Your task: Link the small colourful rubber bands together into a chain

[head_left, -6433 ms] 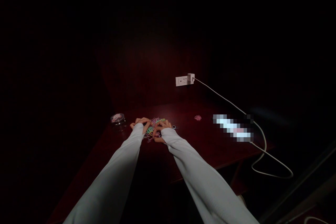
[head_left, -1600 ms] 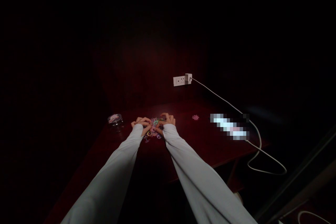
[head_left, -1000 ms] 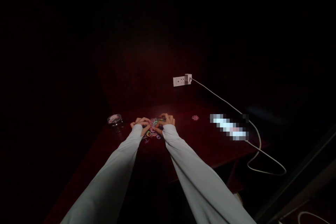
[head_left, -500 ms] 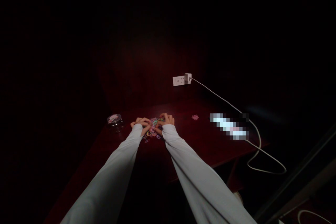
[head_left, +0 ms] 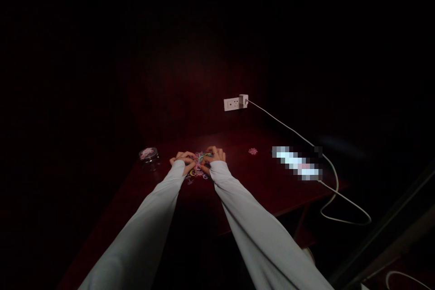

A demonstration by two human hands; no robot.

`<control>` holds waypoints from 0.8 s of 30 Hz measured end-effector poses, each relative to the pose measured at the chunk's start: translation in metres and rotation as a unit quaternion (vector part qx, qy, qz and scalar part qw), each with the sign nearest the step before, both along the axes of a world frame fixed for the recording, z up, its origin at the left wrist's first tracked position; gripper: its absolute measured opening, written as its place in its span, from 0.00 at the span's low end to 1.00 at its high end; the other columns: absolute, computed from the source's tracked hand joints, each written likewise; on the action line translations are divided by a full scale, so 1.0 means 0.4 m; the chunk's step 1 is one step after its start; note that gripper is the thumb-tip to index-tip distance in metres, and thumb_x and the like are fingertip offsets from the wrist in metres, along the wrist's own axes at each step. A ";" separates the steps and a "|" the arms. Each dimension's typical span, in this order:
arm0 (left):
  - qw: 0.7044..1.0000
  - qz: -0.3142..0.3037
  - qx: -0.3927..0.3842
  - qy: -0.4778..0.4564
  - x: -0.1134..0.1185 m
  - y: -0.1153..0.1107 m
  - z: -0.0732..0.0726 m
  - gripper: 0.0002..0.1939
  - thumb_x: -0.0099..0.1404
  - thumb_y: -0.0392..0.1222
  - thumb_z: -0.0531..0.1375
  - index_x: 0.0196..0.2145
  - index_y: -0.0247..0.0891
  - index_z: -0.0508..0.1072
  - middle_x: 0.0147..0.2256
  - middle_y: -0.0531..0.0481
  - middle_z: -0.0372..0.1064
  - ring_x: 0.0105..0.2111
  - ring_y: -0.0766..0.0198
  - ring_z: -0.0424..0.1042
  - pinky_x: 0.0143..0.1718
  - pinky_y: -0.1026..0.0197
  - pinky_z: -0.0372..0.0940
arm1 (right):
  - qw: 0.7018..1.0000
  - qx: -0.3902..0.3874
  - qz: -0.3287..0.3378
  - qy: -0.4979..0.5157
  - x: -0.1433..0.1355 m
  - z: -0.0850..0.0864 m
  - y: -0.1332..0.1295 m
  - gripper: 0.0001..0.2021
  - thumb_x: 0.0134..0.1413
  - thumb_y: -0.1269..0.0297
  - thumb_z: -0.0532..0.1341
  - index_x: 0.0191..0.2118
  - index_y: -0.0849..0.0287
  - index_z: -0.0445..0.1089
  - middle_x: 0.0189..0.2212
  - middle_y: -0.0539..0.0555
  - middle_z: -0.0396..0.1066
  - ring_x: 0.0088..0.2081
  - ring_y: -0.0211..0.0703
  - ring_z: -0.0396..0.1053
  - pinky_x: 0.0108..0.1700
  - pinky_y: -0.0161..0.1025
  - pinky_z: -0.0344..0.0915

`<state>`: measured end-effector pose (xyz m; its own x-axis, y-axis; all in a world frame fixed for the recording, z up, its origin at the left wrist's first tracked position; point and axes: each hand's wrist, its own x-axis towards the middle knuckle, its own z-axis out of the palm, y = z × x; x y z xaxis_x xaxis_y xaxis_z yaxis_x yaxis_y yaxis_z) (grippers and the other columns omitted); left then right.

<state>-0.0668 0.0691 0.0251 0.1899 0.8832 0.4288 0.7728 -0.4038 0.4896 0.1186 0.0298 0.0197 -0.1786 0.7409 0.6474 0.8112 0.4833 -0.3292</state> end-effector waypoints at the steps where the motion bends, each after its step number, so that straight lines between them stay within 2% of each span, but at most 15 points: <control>1: 1.000 0.003 -0.002 0.001 0.003 -0.003 0.002 0.14 0.62 0.38 0.63 0.19 0.44 0.78 0.46 0.53 0.81 0.54 0.49 0.68 0.57 0.41 0.51 | 1.000 -0.002 0.000 -0.005 0.001 0.001 0.000 0.05 0.59 0.61 0.68 0.32 0.51 0.79 0.54 0.55 0.66 0.52 0.51 0.57 0.53 0.45 0.57; 7: 0.999 0.026 0.016 -0.010 0.019 -0.028 0.010 0.17 0.66 0.37 0.59 0.20 0.43 0.76 0.45 0.55 0.81 0.54 0.53 0.69 0.57 0.46 0.50 | 1.000 -0.019 -0.002 -0.017 0.001 0.000 0.008 0.05 0.58 0.59 0.71 0.33 0.52 0.80 0.55 0.54 0.64 0.53 0.50 0.55 0.52 0.44 0.54; 15: 1.000 -0.002 0.017 -0.003 0.008 -0.040 0.016 0.16 0.70 0.41 0.57 0.24 0.44 0.77 0.47 0.54 0.81 0.53 0.55 0.69 0.57 0.48 0.49 | 1.000 -0.013 -0.016 -0.022 -0.003 -0.005 0.013 0.04 0.56 0.60 0.72 0.34 0.52 0.80 0.53 0.55 0.66 0.51 0.50 0.56 0.50 0.43 0.55; 24: 0.999 0.012 0.005 -0.031 0.001 -0.006 -0.001 0.10 0.67 0.42 0.60 0.28 0.45 0.78 0.48 0.54 0.81 0.54 0.52 0.68 0.55 0.46 0.50 | 1.000 -0.008 -0.010 0.006 0.001 -0.007 0.015 0.04 0.60 0.58 0.69 0.38 0.48 0.82 0.53 0.54 0.66 0.52 0.49 0.58 0.51 0.44 0.56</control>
